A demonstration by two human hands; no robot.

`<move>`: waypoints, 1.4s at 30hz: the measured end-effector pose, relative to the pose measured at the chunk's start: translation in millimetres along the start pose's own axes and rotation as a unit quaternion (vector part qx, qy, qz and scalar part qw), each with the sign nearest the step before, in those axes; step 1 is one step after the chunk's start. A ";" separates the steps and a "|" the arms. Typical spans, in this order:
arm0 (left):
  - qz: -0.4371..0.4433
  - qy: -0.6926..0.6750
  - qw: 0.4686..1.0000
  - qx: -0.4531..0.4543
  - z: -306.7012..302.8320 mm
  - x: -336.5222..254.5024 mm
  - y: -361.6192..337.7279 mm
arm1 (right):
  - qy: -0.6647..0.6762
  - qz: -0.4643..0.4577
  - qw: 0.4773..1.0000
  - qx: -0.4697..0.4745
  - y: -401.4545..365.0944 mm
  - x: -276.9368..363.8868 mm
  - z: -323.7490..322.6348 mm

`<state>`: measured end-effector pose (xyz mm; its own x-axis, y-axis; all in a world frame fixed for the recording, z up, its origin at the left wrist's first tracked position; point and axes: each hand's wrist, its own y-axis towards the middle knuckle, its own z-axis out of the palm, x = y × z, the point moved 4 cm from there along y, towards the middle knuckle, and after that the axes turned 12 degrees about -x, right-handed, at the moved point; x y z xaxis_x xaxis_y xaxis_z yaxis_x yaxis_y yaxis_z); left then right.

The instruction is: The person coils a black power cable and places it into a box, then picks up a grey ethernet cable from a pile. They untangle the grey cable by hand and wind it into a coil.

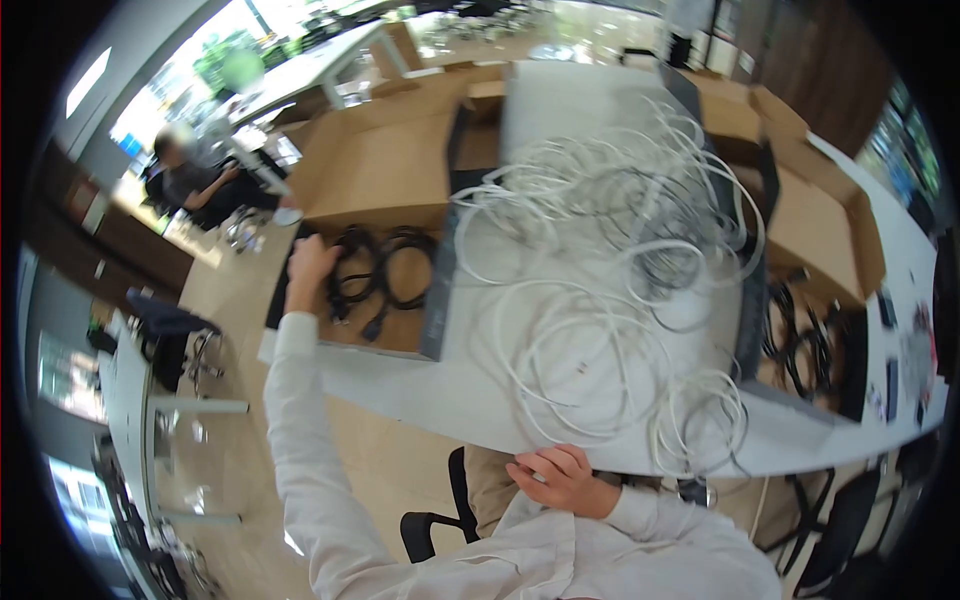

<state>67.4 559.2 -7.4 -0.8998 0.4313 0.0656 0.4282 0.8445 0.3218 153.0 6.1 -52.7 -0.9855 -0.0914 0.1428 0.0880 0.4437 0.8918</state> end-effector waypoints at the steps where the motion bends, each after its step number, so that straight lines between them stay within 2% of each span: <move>1: 0.018 0.010 0.999 -0.027 -20.7 -15.8 -10.1 | -0.001 -0.005 1.000 0.010 0.2 -1.4 -1.7; 3: 0.102 -0.053 0.982 -0.147 -74.3 -63.2 -39.4 | 0.013 -0.009 1.000 0.009 0.7 -1.1 -2.5; 7: 0.248 -0.227 0.928 -0.164 -164.7 -184.0 -104.0 | 0.076 0.010 0.997 -0.007 2.0 1.7 -3.6; 10: 0.382 -0.352 0.843 -0.142 -199.8 -273.3 -174.0 | 0.160 0.034 0.987 0.007 1.6 0.5 -8.8; 13: 0.503 -0.346 0.791 -0.041 -206.6 -340.0 -260.3 | 0.275 0.048 0.960 -0.019 6.9 -7.3 -22.2; 14: 0.545 -0.332 0.770 -0.018 -206.3 -354.0 -287.7 | 0.273 0.048 0.960 -0.033 6.7 -8.2 -32.7; 16: 0.553 -0.281 0.777 0.105 -199.8 -372.8 -326.2 | 0.277 0.046 0.958 -0.061 3.5 -8.1 -57.0; 17: 0.552 -0.251 0.778 0.161 -196.2 -377.6 -337.6 | 0.260 0.049 0.961 -0.084 4.9 -8.9 -74.3; 20: 0.556 -0.276 0.777 0.103 -190.4 -382.0 -355.0 | 0.184 0.076 0.974 -0.112 7.3 -23.1 -131.7; 22: 0.623 -0.292 0.725 0.007 -185.0 -386.0 -365.3 | 0.081 0.112 0.984 -0.109 10.1 -45.6 -167.7; 23: 0.650 -0.301 0.697 -0.042 -181.6 -386.2 -369.7 | 0.000 0.169 0.980 -0.105 5.4 -56.1 -182.2; 26: 0.715 -0.352 0.603 0.033 -164.3 -387.7 -379.9 | -0.186 0.305 0.928 -0.100 -1.1 -90.1 -208.1; 29: 0.710 -0.379 0.589 0.070 -155.3 -385.8 -375.1 | -0.200 0.420 0.882 -0.067 -9.9 -116.1 -208.0; 32: 0.706 -0.388 0.590 0.047 -144.6 -381.7 -371.4 | -0.186 0.454 0.871 0.033 -43.7 -122.3 -198.9; 35: 0.638 -0.469 0.606 0.079 -141.3 -376.3 -352.4 | -0.210 0.410 0.885 0.062 -46.4 -118.5 -194.7; 38: 0.425 -0.633 0.642 0.081 -123.5 -359.4 -320.1 | -0.218 0.395 0.888 0.093 -35.9 -114.9 -190.9; 39: 0.293 -0.709 0.616 0.179 -120.3 -352.5 -309.5 | -0.221 0.393 0.887 0.104 -32.8 -114.9 -189.6; 40: 0.153 -0.762 0.569 0.269 -120.0 -344.9 -301.2 | -0.203 0.409 0.883 0.110 -33.4 -116.7 -188.2; 42: 0.034 -0.847 0.445 0.289 -131.9 -334.8 -275.9 | -0.164 0.440 0.875 0.122 -36.5 -119.1 -182.9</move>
<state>239.6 140.0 6.4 0.2621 -0.3307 -0.9066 0.8397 0.5412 0.0454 293.6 -162.3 -23.7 -0.5445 0.6235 0.5611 0.8387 0.3944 0.3756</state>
